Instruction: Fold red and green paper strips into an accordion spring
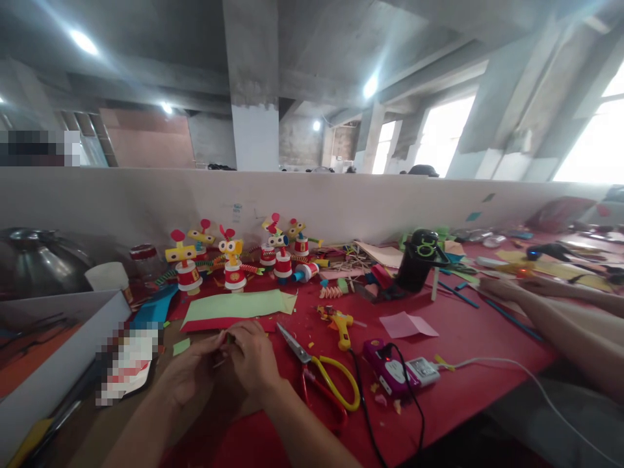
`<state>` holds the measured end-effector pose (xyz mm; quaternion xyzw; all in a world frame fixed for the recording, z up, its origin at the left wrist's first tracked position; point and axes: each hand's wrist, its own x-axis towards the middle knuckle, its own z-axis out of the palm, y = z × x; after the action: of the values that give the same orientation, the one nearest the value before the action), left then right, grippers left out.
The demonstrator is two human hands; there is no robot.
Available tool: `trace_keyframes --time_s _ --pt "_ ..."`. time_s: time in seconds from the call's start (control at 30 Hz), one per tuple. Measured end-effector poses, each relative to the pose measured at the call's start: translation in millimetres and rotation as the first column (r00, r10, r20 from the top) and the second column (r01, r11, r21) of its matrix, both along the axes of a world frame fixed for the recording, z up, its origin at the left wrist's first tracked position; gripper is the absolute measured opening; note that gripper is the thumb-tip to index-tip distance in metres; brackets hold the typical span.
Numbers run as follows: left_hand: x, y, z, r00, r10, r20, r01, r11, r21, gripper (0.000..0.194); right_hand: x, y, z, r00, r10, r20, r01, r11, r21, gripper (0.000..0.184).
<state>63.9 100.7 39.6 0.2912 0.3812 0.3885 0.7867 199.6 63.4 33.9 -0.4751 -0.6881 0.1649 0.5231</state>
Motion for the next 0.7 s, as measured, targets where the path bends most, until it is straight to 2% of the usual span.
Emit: trace_keyframes --time_s 0.1,0.17,0.3,0.37,0.47,0.6,0.7 --pt "3 -3 0.9 0.997 -0.052 0.058 0.053 0.998 -0.017 0.023 4 1 -5.2 0.996 0.004 -0.095 -0.002 1.0 0.012 0.025" --pt "1 -4 0.8 0.995 -0.09 0.042 0.091 0.996 -0.006 0.024 8 1 -5.9 0.994 0.03 -0.106 -0.031 1.0 -0.003 0.025" --pt "-8 -1 -0.2 0.979 -0.185 -0.086 0.191 0.98 0.062 0.026 16 -2 1.4 0.967 0.25 -0.039 -0.252 0.965 -0.073 0.032" --pt "-12 0 0.5 0.968 -0.221 -0.122 0.232 0.969 0.083 0.026 17 -4 5.7 0.947 0.317 -0.043 -0.32 0.944 -0.082 0.02" --pt "-11 -1 2.8 0.96 -0.252 -0.122 0.264 0.959 0.098 0.027 14 -6 6.1 0.968 0.243 -0.068 -0.246 0.969 -0.031 0.01" --pt "-4 -6 5.9 0.964 -0.234 -0.123 0.25 0.959 0.133 0.029 9 -5 -0.2 0.996 0.069 -0.053 -0.065 0.996 0.068 0.017" --pt "-2 -6 6.8 0.976 -0.163 -0.148 0.183 0.974 0.135 0.032 10 -5 -1.0 0.997 0.082 -0.016 -0.08 0.992 0.096 0.022"
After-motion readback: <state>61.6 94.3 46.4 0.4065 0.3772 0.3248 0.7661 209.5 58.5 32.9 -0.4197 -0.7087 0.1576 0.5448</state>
